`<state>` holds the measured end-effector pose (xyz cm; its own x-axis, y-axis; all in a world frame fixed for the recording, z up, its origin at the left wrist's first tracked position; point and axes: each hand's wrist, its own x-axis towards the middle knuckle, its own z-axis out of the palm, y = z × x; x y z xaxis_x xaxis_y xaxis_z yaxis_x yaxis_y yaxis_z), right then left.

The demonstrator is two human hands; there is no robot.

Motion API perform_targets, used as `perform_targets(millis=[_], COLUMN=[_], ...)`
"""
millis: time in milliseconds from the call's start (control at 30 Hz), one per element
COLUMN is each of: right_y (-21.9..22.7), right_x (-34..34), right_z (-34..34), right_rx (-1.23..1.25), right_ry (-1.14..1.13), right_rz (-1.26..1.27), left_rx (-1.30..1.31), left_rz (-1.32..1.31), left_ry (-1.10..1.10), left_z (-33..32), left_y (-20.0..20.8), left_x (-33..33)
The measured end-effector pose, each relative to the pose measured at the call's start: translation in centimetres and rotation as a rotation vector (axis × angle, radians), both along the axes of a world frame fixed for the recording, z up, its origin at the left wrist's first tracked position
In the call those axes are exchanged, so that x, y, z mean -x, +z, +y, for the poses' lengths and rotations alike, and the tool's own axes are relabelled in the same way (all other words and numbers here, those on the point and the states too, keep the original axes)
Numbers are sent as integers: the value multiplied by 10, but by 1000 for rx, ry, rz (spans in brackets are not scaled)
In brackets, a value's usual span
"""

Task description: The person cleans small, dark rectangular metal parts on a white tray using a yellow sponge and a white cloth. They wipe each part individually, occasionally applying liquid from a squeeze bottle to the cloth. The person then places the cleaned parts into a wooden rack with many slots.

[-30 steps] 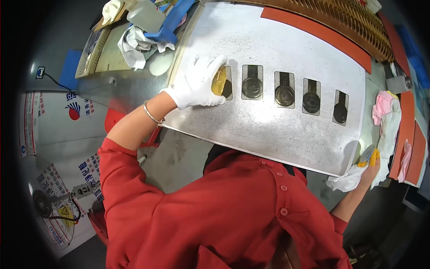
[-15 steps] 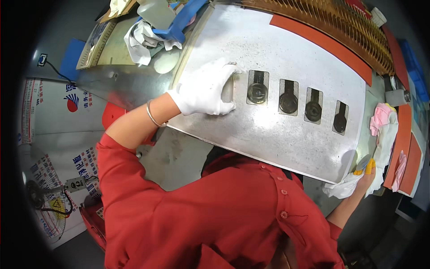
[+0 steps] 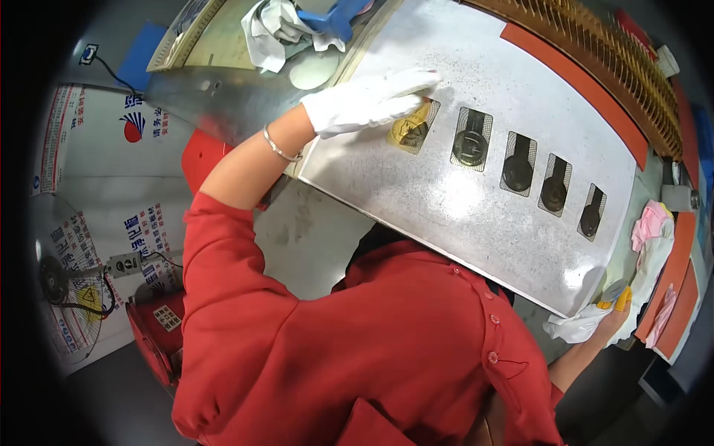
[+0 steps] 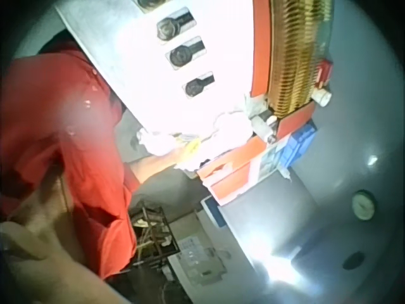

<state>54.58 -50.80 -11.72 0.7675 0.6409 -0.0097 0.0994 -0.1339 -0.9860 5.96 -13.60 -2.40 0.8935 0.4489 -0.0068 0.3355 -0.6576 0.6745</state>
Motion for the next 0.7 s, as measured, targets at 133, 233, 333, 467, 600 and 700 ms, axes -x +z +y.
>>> perform_targets(millis=[133, 233, 333, 467, 600, 700], right_y=[0, 1, 6, 4, 0, 0], right_x=[0, 0, 6, 2, -4, -3], right_z=[-1, 0, 2, 1, -5, -4], right_rx=[-28, -16, 5, 39, 7, -7], right_ry=[8, 31, 12, -10, 48, 38], right_rz=[45, 15, 13, 12, 20, 34], left_rx=[93, 114, 74, 156, 166, 71], left_rz=[48, 45, 28, 29, 36, 87], left_ry=[-13, -27, -41, -3, -7, 9], left_z=[-3, -1, 4, 2, -3, -4], left_y=[3, 0, -8, -2, 8, 8], left_x=[-14, -16, -13, -13, -13, -15])
